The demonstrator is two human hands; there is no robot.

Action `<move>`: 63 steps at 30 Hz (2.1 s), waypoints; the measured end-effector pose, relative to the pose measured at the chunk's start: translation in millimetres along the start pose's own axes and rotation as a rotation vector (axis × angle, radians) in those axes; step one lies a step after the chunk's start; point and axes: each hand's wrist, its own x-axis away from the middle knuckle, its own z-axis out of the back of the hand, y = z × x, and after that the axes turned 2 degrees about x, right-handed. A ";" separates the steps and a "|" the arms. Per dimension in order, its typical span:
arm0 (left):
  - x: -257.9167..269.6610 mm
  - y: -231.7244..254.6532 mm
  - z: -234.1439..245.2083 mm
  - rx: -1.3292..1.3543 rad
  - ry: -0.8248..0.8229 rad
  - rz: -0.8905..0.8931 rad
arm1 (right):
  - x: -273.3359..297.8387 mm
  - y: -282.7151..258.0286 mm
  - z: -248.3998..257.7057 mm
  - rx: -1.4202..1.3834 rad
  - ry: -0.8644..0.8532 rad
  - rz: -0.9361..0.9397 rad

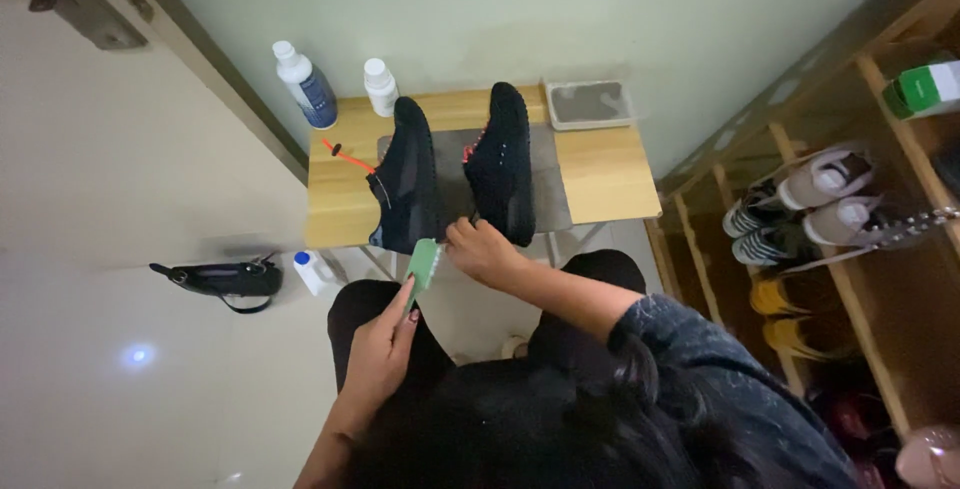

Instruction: The person scrubs a pair of black sneakers with a green brush on a wooden table. The shoes are held steady with one hand while the other hand brushes the upper fabric and laces. Cleaning supplies and a plastic container are visible on the table.

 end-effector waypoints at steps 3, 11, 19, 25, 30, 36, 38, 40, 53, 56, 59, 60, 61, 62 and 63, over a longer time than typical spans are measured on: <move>-0.5 -8.9 -10.0 0.178 0.084 0.099 | 4.8 8.3 15.3 -0.322 0.116 -0.097; -23.7 -1.9 -68.5 0.847 -0.172 0.124 | 62.6 -10.6 60.8 -1.775 0.116 -0.657; -41.1 27.1 -102.0 0.425 -0.337 -0.168 | 105.8 -26.7 43.0 -2.168 0.115 -1.098; -84.5 51.2 -67.9 0.082 -0.375 -0.027 | 117.5 15.9 72.5 -2.054 0.349 -1.404; -148.7 47.5 -56.6 0.060 0.030 -0.071 | 141.1 32.6 60.3 -1.857 0.158 -1.476; -194.9 9.3 -95.1 0.189 -0.247 0.251 | 147.4 33.0 65.9 -1.749 0.225 -1.476; -207.0 -21.2 -121.3 0.235 -0.163 0.181 | 157.7 33.1 48.9 -1.712 0.253 -1.388; -211.3 -38.6 -137.6 0.278 -0.073 0.109 | 156.6 38.6 52.8 -1.675 0.282 -1.293; -180.1 -68.6 -155.2 0.371 -0.022 0.059 | 109.7 27.9 27.7 -0.129 0.243 -0.820; -177.5 -54.2 -145.9 0.374 -0.041 0.017 | 124.0 15.8 27.3 -0.026 0.272 -0.805; -163.5 -8.0 -121.1 0.392 -0.112 0.109 | 138.9 1.4 22.4 -0.054 0.278 -0.809; -154.9 7.3 -116.1 0.408 -0.135 0.155 | 147.0 -6.1 21.7 -0.095 0.258 -0.818; -152.4 4.2 -117.5 0.407 -0.141 0.159 | 141.3 -0.8 25.8 -0.096 0.252 -0.822; -150.3 1.2 -118.9 0.406 -0.143 0.170 | 135.2 5.5 29.9 -0.079 0.249 -0.809; -147.8 -1.8 -119.9 0.405 -0.144 0.182 | 129.0 11.5 34.2 -0.062 0.246 -0.796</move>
